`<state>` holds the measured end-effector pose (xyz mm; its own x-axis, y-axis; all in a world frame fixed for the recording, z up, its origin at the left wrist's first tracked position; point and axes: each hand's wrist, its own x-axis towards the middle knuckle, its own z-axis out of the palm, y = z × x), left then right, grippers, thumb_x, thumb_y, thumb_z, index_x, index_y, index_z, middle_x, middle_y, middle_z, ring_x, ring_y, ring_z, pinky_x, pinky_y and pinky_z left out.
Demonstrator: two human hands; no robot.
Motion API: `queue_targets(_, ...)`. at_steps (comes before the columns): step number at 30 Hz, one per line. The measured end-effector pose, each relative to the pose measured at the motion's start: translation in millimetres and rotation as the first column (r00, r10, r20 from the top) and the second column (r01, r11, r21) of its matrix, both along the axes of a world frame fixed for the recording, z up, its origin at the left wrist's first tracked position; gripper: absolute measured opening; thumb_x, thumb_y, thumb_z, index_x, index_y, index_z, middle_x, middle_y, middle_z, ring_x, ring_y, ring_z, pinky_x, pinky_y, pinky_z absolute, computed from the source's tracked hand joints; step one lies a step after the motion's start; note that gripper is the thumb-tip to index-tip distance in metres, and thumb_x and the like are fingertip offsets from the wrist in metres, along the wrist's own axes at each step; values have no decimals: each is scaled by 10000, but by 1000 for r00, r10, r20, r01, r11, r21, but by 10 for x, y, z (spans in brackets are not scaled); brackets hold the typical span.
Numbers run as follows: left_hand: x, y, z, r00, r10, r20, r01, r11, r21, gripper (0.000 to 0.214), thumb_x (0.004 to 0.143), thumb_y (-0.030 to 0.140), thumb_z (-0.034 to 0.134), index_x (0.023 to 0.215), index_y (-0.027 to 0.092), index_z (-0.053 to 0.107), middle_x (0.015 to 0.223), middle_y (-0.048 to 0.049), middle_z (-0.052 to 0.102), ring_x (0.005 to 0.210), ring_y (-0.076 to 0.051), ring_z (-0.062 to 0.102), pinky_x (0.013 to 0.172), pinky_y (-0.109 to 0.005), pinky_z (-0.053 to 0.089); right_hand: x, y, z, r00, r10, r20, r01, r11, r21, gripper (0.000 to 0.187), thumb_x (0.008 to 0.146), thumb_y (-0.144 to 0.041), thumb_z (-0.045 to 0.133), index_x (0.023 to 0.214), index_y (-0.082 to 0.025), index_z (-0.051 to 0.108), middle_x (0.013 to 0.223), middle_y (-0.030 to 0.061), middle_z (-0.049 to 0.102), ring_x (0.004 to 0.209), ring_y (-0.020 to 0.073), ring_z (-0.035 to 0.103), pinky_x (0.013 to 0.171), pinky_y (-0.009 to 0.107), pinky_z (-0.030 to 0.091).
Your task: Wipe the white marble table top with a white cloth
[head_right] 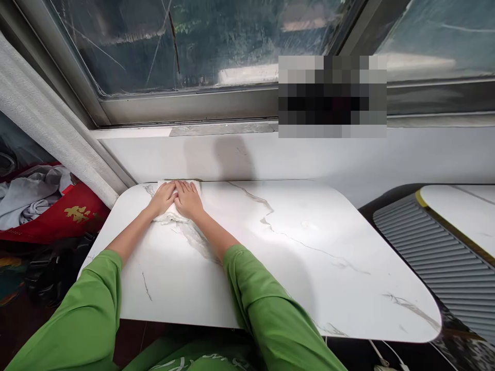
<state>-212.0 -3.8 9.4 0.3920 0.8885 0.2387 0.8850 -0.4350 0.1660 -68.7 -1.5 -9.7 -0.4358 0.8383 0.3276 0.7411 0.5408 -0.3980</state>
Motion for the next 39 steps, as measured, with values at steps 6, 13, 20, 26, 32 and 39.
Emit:
queue_targets(6, -8, -268, -38, 999, 27, -25, -27, 1000, 17, 435, 981, 241, 234, 1329, 51, 410, 1416, -150, 453, 1369, -225, 343, 1168, -413, 200, 13, -195, 23, 998, 55, -8, -55, 998, 8, 540, 902, -184, 323, 1425, -54, 363, 1471, 128, 402, 1382, 227, 312, 1166, 431, 156)
queue_targets(13, -250, -1591, 34, 999, -25, -46, 23, 999, -26, 477, 961, 221, 325, 1423, 106, 337, 1462, -135, 403, 1400, -210, 290, 1166, -460, 230, -132, -1481, 5, 984, 160, -75, -158, 987, 33, 557, 902, -200, 325, 1432, -31, 346, 1485, 164, 363, 1410, 271, 253, 1163, 522, 173)
queue_targets(20, -857, -2556, 127, 997, 64, -53, -67, 995, -69, 543, 972, 267, 336, 1490, 176, 201, 1495, -111, 351, 1396, -218, 301, 1162, -466, 242, -615, -2195, 67, 903, 426, -63, -424, 905, 39, 654, 880, -265, 405, 1446, 36, 276, 1509, 237, 269, 1427, 347, 146, 1162, 568, 137)
queue_targets(26, -1200, -2242, 113, 994, 108, -30, -110, 991, -82, 504, 944, 294, 338, 1431, 163, 324, 1454, -112, 414, 1363, -211, 356, 1163, -451, 231, -981, -1935, 67, 912, 406, -58, -406, 914, 19, 675, 882, -279, 399, 1447, 59, 253, 1504, 253, 265, 1416, 361, 180, 1153, 565, 126)
queue_targets(32, -1195, -1080, 42, 996, 84, -9, -85, 994, -69, 460, 915, 305, 359, 1338, 135, 423, 1402, -127, 471, 1335, -213, 385, 1148, -431, 232, -1058, -950, 34, 967, 255, -30, -255, 967, -17, 624, 884, -253, 357, 1438, 29, 300, 1486, 212, 336, 1400, 305, 257, 1153, 506, 132)
queue_targets(39, -1034, 32, -49, 993, 115, 6, -115, 993, -35, 428, 912, 255, 367, 1304, 108, 454, 1365, -132, 501, 1287, -214, 428, 1135, -399, 232, -1053, 38, -4, 993, 99, -56, -99, 995, 8, 582, 881, -190, 314, 1428, 8, 331, 1454, 159, 417, 1363, 261, 329, 1157, 434, 146)
